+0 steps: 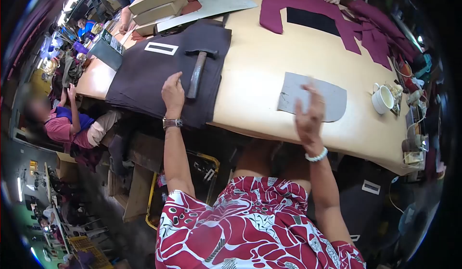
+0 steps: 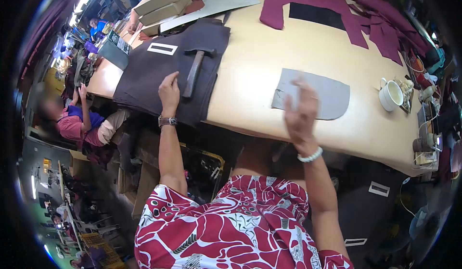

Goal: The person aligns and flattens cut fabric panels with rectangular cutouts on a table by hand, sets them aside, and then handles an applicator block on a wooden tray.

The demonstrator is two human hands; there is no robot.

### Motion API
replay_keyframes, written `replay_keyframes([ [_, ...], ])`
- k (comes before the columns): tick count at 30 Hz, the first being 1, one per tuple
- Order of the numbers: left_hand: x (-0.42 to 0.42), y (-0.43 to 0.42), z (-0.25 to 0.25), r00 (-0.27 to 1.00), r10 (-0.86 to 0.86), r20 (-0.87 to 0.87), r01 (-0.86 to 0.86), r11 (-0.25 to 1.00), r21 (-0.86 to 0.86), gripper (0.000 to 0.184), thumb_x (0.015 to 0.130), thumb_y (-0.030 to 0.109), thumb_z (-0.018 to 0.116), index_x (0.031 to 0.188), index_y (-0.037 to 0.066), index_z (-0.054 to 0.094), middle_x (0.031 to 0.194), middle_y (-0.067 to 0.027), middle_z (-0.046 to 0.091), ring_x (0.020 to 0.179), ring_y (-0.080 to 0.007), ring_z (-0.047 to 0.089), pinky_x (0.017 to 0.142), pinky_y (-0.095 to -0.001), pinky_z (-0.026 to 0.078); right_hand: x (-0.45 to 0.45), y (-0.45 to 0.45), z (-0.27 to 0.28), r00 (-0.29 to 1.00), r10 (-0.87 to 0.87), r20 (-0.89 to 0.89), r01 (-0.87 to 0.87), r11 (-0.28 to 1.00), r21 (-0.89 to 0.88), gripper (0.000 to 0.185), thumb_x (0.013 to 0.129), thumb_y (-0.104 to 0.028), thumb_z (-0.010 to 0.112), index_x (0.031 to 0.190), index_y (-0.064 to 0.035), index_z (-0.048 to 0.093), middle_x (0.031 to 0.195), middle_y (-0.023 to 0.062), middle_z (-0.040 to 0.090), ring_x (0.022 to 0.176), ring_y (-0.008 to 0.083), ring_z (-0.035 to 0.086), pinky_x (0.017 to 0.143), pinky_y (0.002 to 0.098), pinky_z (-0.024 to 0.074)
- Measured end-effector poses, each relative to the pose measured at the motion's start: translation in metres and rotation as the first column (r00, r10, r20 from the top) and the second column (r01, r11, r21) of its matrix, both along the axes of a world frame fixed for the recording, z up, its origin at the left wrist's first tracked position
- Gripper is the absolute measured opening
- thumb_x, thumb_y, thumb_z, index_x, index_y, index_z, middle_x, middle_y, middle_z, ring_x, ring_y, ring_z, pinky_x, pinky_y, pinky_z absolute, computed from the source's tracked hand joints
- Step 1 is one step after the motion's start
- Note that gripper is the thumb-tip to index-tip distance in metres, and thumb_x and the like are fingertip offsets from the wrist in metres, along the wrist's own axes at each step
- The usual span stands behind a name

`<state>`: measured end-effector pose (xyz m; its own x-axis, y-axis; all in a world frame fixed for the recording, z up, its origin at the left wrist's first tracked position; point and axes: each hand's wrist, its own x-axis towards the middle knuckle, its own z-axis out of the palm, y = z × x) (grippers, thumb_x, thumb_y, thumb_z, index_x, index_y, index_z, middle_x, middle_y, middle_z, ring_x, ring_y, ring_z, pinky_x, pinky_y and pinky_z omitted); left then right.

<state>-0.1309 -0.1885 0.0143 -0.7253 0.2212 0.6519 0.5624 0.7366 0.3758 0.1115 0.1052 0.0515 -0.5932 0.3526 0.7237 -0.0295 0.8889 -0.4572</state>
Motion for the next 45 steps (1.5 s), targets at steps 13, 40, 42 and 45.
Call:
replay_keyframes([
  [13,0.002,-0.003,-0.028,0.99,0.023,-0.141,-0.052,0.977,-0.207,0.022,0.075,0.006,0.057,0.094,0.009,0.067,0.106,-0.0045,0.063,0.102,-0.0244,0.054,0.085,-0.0377,0.043,-0.224,-0.171,-0.011,0.792,0.278,0.543,-0.077,0.928,-0.364,0.095,0.071,-0.024,0.066,0.14,0.0018,0.005,0.114,0.0283,0.046,0.091,0.0438,0.058,0.078,0.0443,0.0492],
  [40,-0.08,-0.004,0.019,0.354,-0.857,0.375,-0.333,0.259,0.907,0.036,0.093,0.026,0.049,0.11,-0.005,0.057,0.106,-0.0116,0.062,0.09,-0.0216,0.063,0.081,-0.0306,0.051,-0.185,-0.134,0.0,0.932,0.36,0.039,-0.253,0.724,-0.642,0.093,0.068,-0.014,0.06,0.14,0.0067,0.007,0.112,0.026,0.045,0.1,0.036,0.05,0.087,0.0382,0.042],
  [42,-0.098,-0.019,0.015,0.33,-0.905,0.266,-0.302,0.166,0.939,0.036,0.093,0.026,0.049,0.111,-0.004,0.056,0.107,-0.0128,0.062,0.09,-0.0232,0.063,0.082,-0.0328,0.052,-0.198,-0.144,-0.001,0.947,0.315,0.069,-0.233,0.815,-0.531,0.094,0.068,-0.017,0.061,0.14,0.0055,0.005,0.118,0.0304,0.042,0.106,0.0433,0.049,0.092,0.0419,0.0409],
  [45,-0.096,-0.035,0.041,0.338,-0.923,0.184,-0.28,0.088,0.956,0.036,0.093,0.025,0.048,0.112,-0.004,0.056,0.106,-0.0133,0.063,0.09,-0.024,0.064,0.081,-0.034,0.052,-0.208,-0.157,-0.001,0.902,0.316,0.293,-0.115,0.831,-0.544,0.094,0.071,-0.022,0.061,0.141,0.0029,0.004,0.115,0.0305,0.043,0.095,0.0457,0.054,0.086,0.0458,0.0442],
])
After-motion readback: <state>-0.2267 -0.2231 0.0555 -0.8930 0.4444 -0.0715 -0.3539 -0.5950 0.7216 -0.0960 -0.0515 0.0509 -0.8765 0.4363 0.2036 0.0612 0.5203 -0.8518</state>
